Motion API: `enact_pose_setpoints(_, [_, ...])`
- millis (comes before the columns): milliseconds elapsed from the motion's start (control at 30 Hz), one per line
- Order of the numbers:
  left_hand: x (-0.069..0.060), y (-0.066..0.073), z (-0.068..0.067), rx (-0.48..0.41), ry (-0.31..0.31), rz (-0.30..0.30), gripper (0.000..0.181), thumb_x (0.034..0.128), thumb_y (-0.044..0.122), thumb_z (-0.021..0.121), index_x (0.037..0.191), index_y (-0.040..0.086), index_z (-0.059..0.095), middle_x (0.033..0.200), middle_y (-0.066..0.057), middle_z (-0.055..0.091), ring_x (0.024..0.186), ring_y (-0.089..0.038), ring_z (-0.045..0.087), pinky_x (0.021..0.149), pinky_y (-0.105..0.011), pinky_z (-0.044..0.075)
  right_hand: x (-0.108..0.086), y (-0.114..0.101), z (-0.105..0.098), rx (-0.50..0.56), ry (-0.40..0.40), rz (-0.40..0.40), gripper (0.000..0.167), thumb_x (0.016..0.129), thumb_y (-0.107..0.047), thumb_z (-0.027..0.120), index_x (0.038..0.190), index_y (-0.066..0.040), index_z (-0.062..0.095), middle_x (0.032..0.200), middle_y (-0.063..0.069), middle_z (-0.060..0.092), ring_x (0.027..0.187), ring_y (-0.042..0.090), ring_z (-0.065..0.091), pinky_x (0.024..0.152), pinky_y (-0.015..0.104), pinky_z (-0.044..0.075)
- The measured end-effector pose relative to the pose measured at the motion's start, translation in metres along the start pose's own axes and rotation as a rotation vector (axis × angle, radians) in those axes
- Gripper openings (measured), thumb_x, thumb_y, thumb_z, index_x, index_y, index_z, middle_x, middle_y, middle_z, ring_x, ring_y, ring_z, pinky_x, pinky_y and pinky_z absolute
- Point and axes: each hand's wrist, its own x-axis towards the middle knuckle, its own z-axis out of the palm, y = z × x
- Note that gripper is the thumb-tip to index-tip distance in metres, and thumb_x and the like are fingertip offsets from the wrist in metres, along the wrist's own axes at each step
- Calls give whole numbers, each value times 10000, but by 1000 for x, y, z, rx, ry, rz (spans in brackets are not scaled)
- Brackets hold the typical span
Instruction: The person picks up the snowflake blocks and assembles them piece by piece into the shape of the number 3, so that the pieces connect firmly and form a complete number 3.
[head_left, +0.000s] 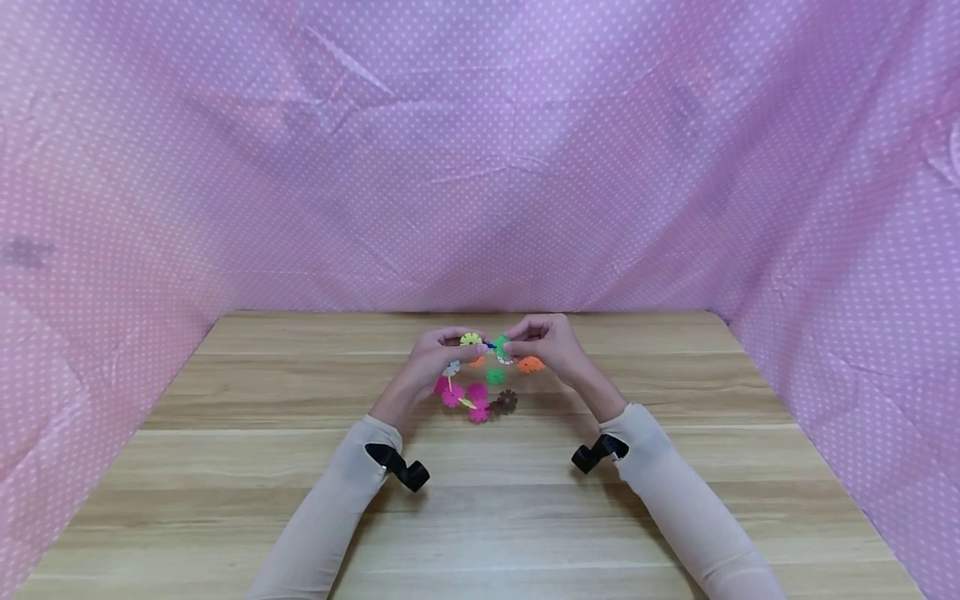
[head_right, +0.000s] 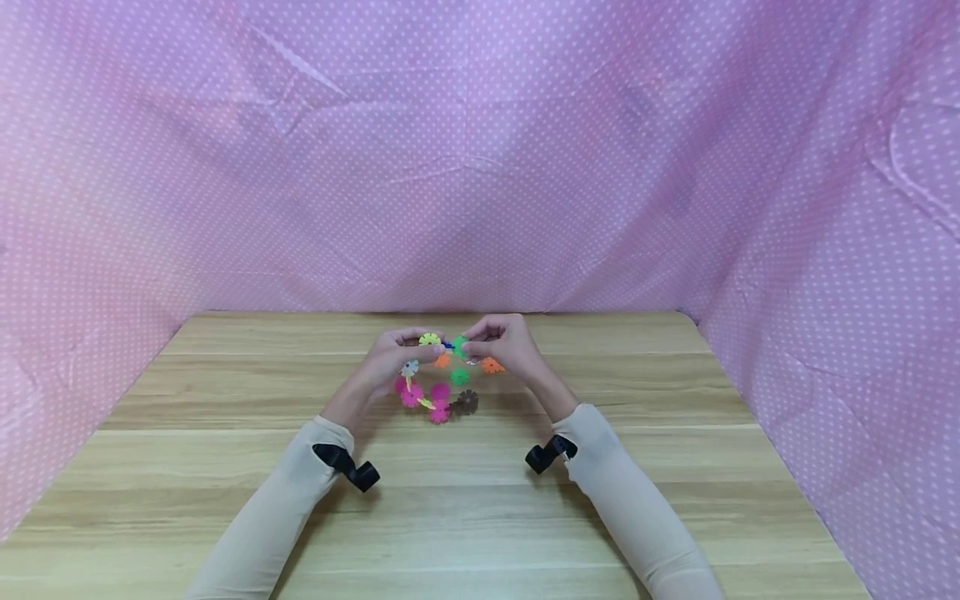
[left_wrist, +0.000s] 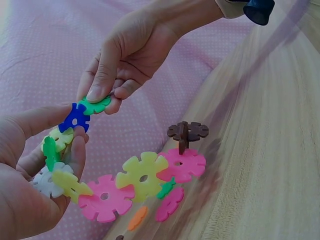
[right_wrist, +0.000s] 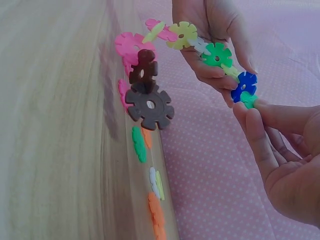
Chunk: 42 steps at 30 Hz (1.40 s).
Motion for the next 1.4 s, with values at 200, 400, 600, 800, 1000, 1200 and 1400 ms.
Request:
enact_pose_setpoints(200, [1, 0, 1, -13, -2, -2, 387, 883, 100, 774, 1240, -20, 682, 1003, 52, 738, 937, -92, 651, 929, -318, 549, 0, -1, 0, 15, -10, -24, 198, 855, 101, 735, 1021, 184, 666, 782, -9, 754, 671, 119, 716, 766, 571, 616])
enact_pose_setpoints(400, [-1, 0, 1, -19, -7, -1, 336, 879, 86, 769, 1199, 4, 707, 981, 47, 741, 929, -89, 660, 1000, -396, 544, -1, -2, -1, 1, -21, -17, 192, 846, 106, 741, 1009, 176, 670, 782, -4, 754, 681, 172, 726, 772, 565, 616])
enact_pose_setpoints(600, [0, 0, 1, -39, -4, -5, 319, 882, 78, 764, 1188, 6, 711, 975, 46, 743, 930, -90, 663, 1028, -418, 528, 0, -1, 0, 18, -12, -4, 198, 843, 116, 738, 1016, 176, 665, 789, 6, 757, 685, 182, 730, 797, 586, 601])
enact_pose_setpoints(800, [0, -2, 1, -64, 2, -2, 292, 880, 61, 763, 1166, 22, 724, 991, 57, 743, 924, -81, 657, 840, -230, 566, 0, 3, 1, 54, -12, -11, 204, 855, 113, 729, 1025, 196, 651, 792, 19, 752, 679, 165, 726, 736, 457, 647])
enact_pose_setpoints(1000, [0, -2, 1, -60, 1, -1, 284, 878, 83, 772, 1155, 37, 728, 1015, 48, 740, 934, -92, 654, 860, -248, 566, 0, 5, 1, 60, -14, -40, 183, 859, 125, 716, 1013, 200, 651, 789, 23, 746, 671, 155, 720, 683, 362, 650])
enact_pose_setpoints(1200, [0, -2, 2, -76, -11, -1, 320, 886, 87, 767, 1188, -2, 704, 1008, 48, 749, 915, -99, 668, 952, -341, 548, -2, 3, 2, 71, 2, -38, 201, 857, 119, 723, 1022, 207, 648, 775, 1, 746, 683, 202, 735, 735, 487, 641])
enact_pose_setpoints(1400, [0, 1, 4, -65, 6, -1, 373, 883, 107, 779, 1228, -4, 690, 985, 57, 735, 939, -104, 637, 932, -312, 542, -1, 1, 3, 95, 2, -54, 215, 863, 113, 722, 1036, 209, 637, 783, 1, 750, 684, 169, 731, 712, 434, 649])
